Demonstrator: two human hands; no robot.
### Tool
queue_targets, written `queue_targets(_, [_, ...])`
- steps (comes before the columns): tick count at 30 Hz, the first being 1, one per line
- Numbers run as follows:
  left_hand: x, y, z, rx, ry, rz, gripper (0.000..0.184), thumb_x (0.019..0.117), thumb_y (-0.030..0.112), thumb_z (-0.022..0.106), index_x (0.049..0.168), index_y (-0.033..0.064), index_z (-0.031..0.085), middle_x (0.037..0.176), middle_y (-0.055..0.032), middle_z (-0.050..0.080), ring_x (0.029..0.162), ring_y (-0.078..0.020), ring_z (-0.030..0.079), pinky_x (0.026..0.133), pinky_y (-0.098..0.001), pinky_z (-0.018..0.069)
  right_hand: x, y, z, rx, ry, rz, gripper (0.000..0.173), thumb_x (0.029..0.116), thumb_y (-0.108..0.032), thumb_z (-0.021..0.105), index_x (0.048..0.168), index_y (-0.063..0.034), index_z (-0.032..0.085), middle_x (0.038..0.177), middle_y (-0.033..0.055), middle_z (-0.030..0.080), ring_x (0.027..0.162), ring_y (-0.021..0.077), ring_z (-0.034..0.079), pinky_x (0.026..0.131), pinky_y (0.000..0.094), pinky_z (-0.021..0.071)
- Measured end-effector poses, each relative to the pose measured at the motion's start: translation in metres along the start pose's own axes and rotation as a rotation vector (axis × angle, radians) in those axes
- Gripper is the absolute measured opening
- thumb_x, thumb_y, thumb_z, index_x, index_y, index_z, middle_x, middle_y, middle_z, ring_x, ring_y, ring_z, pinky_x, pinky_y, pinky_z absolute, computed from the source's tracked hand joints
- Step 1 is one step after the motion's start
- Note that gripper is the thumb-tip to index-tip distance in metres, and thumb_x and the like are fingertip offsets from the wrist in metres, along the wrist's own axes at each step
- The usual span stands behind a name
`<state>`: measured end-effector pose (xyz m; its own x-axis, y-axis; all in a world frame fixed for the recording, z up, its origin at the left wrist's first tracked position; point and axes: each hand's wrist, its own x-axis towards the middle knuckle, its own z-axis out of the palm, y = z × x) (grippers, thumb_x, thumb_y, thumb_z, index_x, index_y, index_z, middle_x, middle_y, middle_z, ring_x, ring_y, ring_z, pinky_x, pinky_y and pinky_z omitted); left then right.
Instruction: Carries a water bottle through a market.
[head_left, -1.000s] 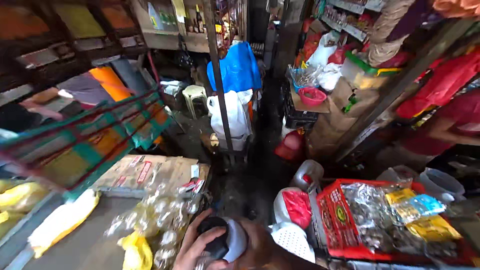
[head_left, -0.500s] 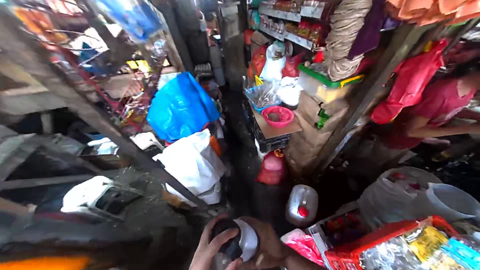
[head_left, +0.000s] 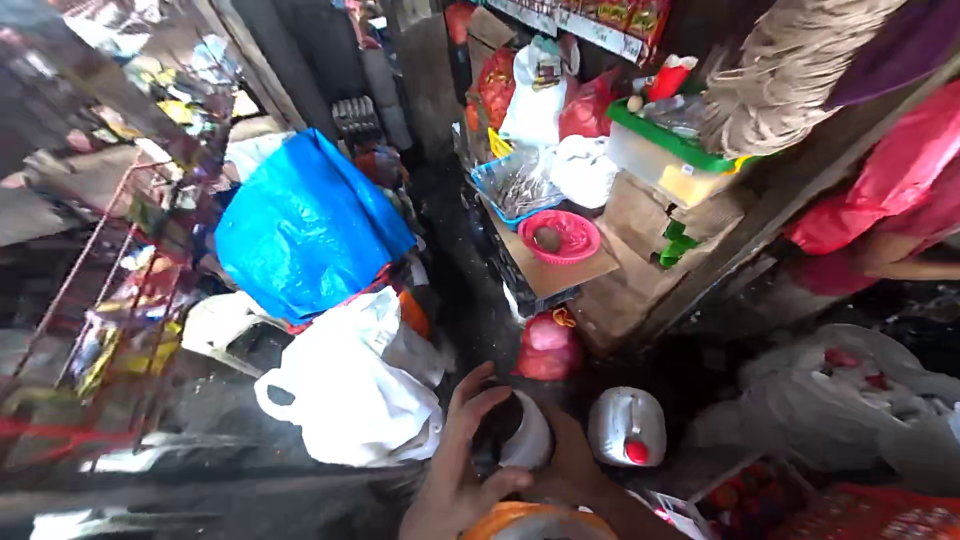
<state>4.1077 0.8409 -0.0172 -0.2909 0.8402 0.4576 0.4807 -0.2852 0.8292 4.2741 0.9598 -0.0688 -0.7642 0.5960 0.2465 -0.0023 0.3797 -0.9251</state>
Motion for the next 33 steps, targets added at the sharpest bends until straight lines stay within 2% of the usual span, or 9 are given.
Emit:
queue_targets(4, [0.060, -0.043, -0.039, -0.107, -0.037, 0.033, 0.045, 0.0937, 0.036, 0.070, 0.132, 0.0138, 0.064, 0.152, -0.0207, 0.047, 0.140, -0.0397, 0.046, 0.114, -0.0560, 0.0457, 0.076, 0.017, 0.010, -0.005, -0.009, -0.010, 0.110, 0.0597, -0.049, 0.097, 0.148, -0.0038, 0.050, 0.137, 0.0077, 0.065, 0.126, 0.0109, 0.062, 0.109, 0.0351, 0.0536])
queue_targets(10, [0.154, -0.110, -0.105, -0.445, -0.430, 0.172, 0.030, 0.0956, 0.027, 0.067, 0.125, 0.0200, 0.067, 0.153, -0.0190, 0.047, 0.143, -0.0424, 0.042, 0.118, -0.0583, 0.0387, 0.162, 0.037, 0.023, 0.212, -0.083, -0.074, 0.111, 0.0550, -0.031, 0.100, 0.147, 0.0016, 0.048, 0.141, 0.0116, 0.062, 0.130, 0.0134, 0.059, 0.113, 0.0329, 0.0501])
queue_targets(15, [0.214, -0.165, -0.147, -0.541, -0.590, 0.108, 0.042, 0.0959, 0.040, 0.066, 0.136, 0.0285, 0.061, 0.156, -0.0155, 0.045, 0.144, -0.0415, 0.041, 0.119, -0.0586, 0.0373, 0.234, 0.064, 0.037, 0.372, -0.154, -0.086, 0.110, 0.0557, -0.032, 0.100, 0.147, 0.0032, 0.049, 0.140, 0.0133, 0.062, 0.130, 0.0144, 0.059, 0.113, 0.0333, 0.0495])
queue_targets(17, [0.237, -0.186, -0.159, -0.554, -0.577, 0.061, 0.060, 0.0917, 0.041, 0.071, 0.145, 0.0268, 0.049, 0.151, -0.0139, 0.050, 0.139, -0.0376, 0.048, 0.117, -0.0551, 0.0412, 0.266, 0.079, 0.044, 0.411, -0.133, -0.103, 0.111, 0.0570, -0.034, 0.100, 0.147, 0.0049, 0.048, 0.142, 0.0152, 0.060, 0.132, 0.0170, 0.058, 0.115, 0.0357, 0.0483])
queue_targets(19, [0.263, -0.210, -0.172, -0.582, -0.570, 0.000, 0.068, 0.0897, 0.043, 0.073, 0.145, 0.0196, 0.041, 0.148, -0.0154, 0.052, 0.136, -0.0360, 0.051, 0.115, -0.0522, 0.0439, 0.302, 0.097, 0.047, 0.428, -0.141, -0.132, 0.111, 0.0579, -0.038, 0.099, 0.146, 0.0072, 0.048, 0.142, 0.0183, 0.060, 0.132, 0.0202, 0.058, 0.116, 0.0386, 0.0482])
queue_targets(22, [0.309, -0.247, -0.190, -0.501, -0.504, -0.037, 0.065, 0.0919, 0.047, 0.072, 0.142, 0.0139, 0.048, 0.145, -0.0159, 0.056, 0.135, -0.0350, 0.054, 0.114, -0.0512, 0.0463, 0.370, 0.121, 0.040, 0.385, -0.190, -0.153, 0.110, 0.0593, -0.038, 0.098, 0.147, 0.0057, 0.047, 0.142, 0.0160, 0.060, 0.133, 0.0160, 0.057, 0.115, 0.0337, 0.0472])
queue_targets(25, [0.361, -0.283, -0.210, -0.468, -0.445, -0.028, 0.061, 0.0931, 0.044, 0.071, 0.143, 0.0133, 0.052, 0.146, -0.0190, 0.056, 0.135, -0.0399, 0.053, 0.115, -0.0556, 0.0446, 0.444, 0.140, 0.038, 0.444, -0.155, -0.199, 0.108, 0.0618, -0.043, 0.097, 0.144, 0.0085, 0.049, 0.141, 0.0181, 0.060, 0.132, 0.0191, 0.058, 0.115, 0.0372, 0.0478])
queue_targets(27, [0.402, -0.308, -0.225, -0.474, -0.438, 0.008, 0.059, 0.0936, 0.044, 0.071, 0.143, 0.0140, 0.057, 0.146, -0.0181, 0.057, 0.136, -0.0402, 0.053, 0.116, -0.0573, 0.0437, 0.495, 0.145, 0.025, 0.378, -0.182, -0.196, 0.110, 0.0590, -0.045, 0.097, 0.144, 0.0061, 0.050, 0.140, 0.0160, 0.061, 0.131, 0.0168, 0.058, 0.114, 0.0355, 0.0487])
queue_targets(33, [0.518, -0.357, -0.266, -0.422, -0.617, 0.056, 0.054, 0.0967, 0.049, 0.064, 0.141, 0.0173, 0.059, 0.149, -0.0153, 0.055, 0.139, -0.0382, 0.050, 0.117, -0.0569, 0.0419, 0.618, 0.159, -0.005, 0.286, -0.323, -0.278, 0.111, 0.0587, -0.043, 0.097, 0.145, 0.0066, 0.048, 0.139, 0.0165, 0.062, 0.130, 0.0144, 0.059, 0.112, 0.0322, 0.0487])
